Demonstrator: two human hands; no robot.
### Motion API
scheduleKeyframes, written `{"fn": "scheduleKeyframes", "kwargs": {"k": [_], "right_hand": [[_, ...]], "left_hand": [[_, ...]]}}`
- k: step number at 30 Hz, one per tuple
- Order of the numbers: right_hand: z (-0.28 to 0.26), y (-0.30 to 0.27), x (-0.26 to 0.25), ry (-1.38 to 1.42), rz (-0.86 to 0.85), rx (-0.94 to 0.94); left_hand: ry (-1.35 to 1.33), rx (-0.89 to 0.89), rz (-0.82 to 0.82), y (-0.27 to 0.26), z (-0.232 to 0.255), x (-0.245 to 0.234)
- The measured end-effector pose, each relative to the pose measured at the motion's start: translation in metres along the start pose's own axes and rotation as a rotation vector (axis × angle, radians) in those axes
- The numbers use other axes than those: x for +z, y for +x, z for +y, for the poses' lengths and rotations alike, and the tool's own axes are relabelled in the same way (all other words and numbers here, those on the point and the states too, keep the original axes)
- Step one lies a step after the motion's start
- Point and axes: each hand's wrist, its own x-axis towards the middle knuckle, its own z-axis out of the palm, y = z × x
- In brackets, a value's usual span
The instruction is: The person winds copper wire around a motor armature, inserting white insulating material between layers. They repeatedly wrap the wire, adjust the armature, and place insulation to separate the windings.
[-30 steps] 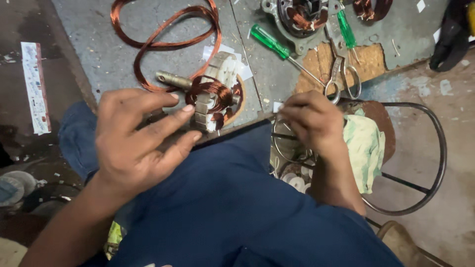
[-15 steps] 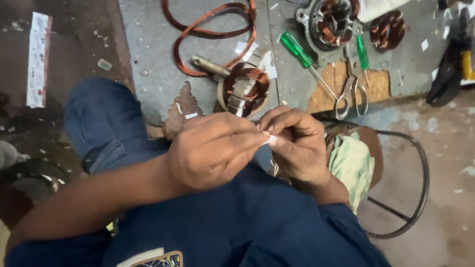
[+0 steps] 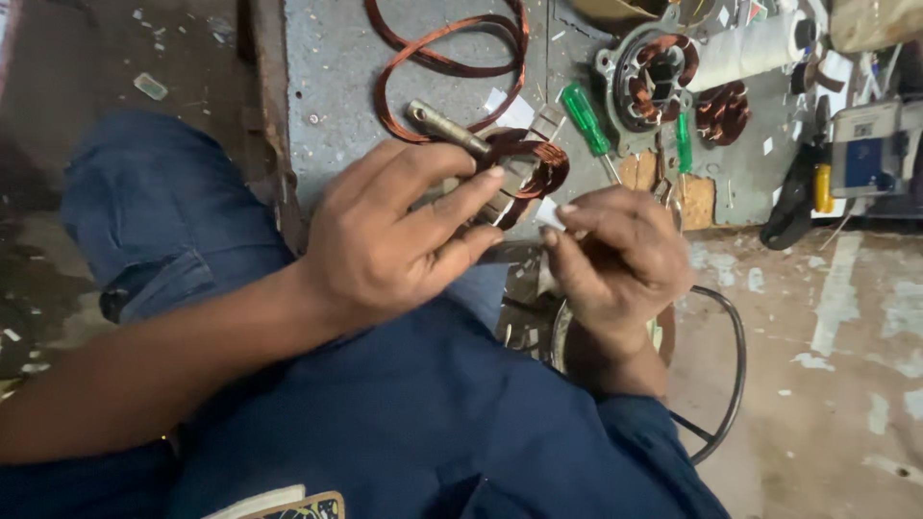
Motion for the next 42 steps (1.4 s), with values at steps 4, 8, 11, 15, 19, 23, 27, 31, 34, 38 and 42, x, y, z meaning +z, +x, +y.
{"fn": "scheduleKeyframes", "kwargs": {"k": [4, 8, 11, 15, 19, 23, 27, 31, 34, 38, 42], "right_hand": [[-0.002, 0.025, -0.007, -0.127, -0.167, -0.109], [-0.009, 0.037, -0.009, -0.188, -0.259, -0.16], [-0.015, 0.044, -0.013, -0.217, -0.317, -0.159], [-0.024, 0.051, -0.019, -0.239, -0.377, -0.088], [-0.03, 0.053, -0.021, -0.281, -0.406, -0.094], [-0.039, 0.051, -0.017, -0.363, -0.389, -0.137], [-0.038, 0.047, -0.013, -0.471, -0.356, -0.261], [-0.03, 0.048, -0.012, -0.438, -0.359, -0.281], [-0.025, 0.048, -0.013, -0.339, -0.341, -0.259], [-0.023, 0.049, -0.014, -0.291, -0.307, -0.239], [-0.016, 0.048, -0.015, -0.29, -0.328, -0.272]], "left_hand": [[-0.003, -0.012, 0.006, 0.001, -0.006, 0.001], [-0.059, -0.032, 0.0, -0.002, -0.01, 0.003], [-0.078, -0.03, 0.002, -0.003, -0.013, 0.004], [-0.068, -0.036, -0.007, -0.004, -0.012, 0.004], [-0.057, -0.038, -0.009, -0.005, -0.012, 0.005], [-0.065, -0.041, -0.006, -0.005, -0.012, 0.005], [-0.073, -0.052, -0.009, -0.005, -0.011, 0.005], [-0.075, -0.054, -0.004, -0.005, -0.011, 0.005], [-0.092, -0.059, 0.004, -0.006, -0.011, 0.006], [-0.082, -0.077, 0.025, -0.006, -0.012, 0.006], [-0.095, -0.107, 0.009, -0.006, -0.011, 0.007]]}}
